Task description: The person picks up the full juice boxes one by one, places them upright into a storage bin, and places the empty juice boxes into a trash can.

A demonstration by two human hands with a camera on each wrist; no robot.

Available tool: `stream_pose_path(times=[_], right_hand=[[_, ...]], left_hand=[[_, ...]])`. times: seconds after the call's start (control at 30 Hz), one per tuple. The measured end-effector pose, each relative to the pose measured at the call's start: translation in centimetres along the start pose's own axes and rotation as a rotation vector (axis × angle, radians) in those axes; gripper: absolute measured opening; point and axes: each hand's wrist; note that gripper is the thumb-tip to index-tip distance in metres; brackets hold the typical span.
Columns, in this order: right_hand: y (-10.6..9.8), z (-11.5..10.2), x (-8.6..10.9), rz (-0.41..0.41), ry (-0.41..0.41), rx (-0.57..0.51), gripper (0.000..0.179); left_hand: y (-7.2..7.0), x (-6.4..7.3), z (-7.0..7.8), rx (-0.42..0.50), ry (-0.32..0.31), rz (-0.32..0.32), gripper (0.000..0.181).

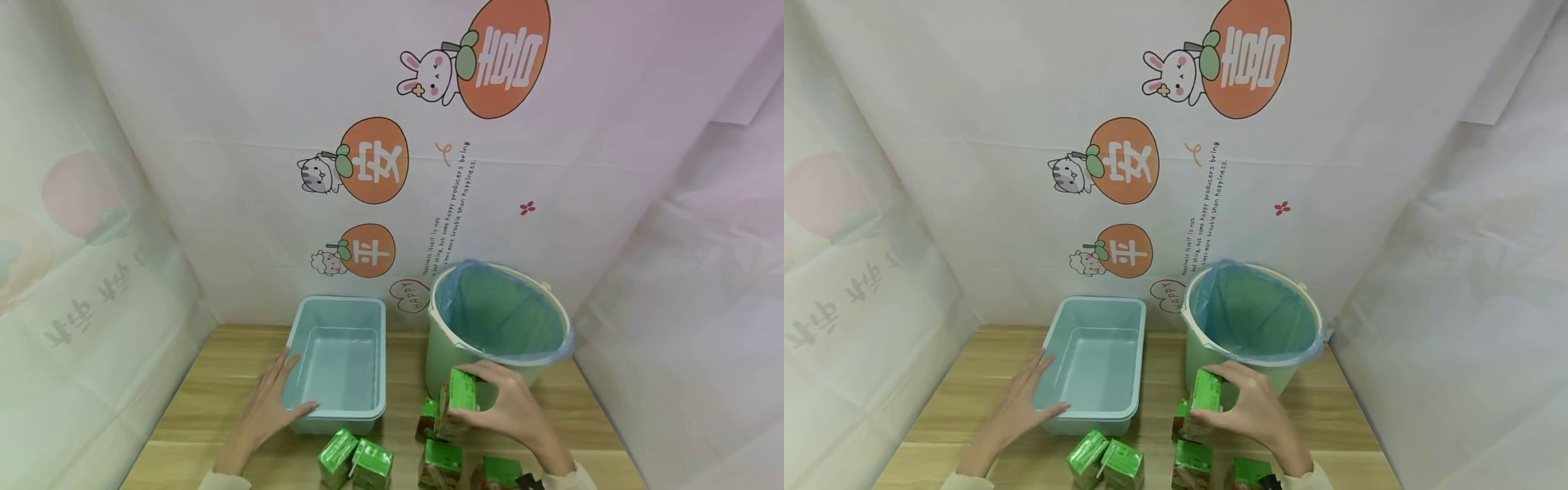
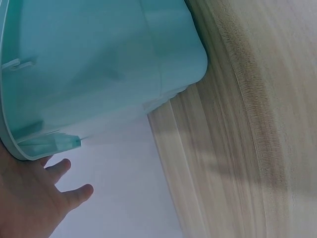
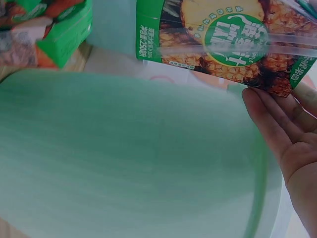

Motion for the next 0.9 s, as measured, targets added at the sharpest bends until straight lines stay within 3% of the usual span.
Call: stream_pose_path(times=[0.5,0.9], right_hand=[[3.5,-1.6,-3.0,-0.051,-0.011,-0.088,0.061],[6.0,-2.9,-5.8,-0.101,0.054,-0.137,0.062]], left_hand=[[-0.3,0.0,0.0,0.026,-0.028,-0.035,0.101],[-0.3,0.0,0.0,0.044,-0.035,-0.059,0.099]])
Point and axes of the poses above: each hand's wrist, its own x-axis away from the middle knuckle, its own y-axis out of the palm, z = x × y, and after that the axes turned 5 degrees about -x, right-handed
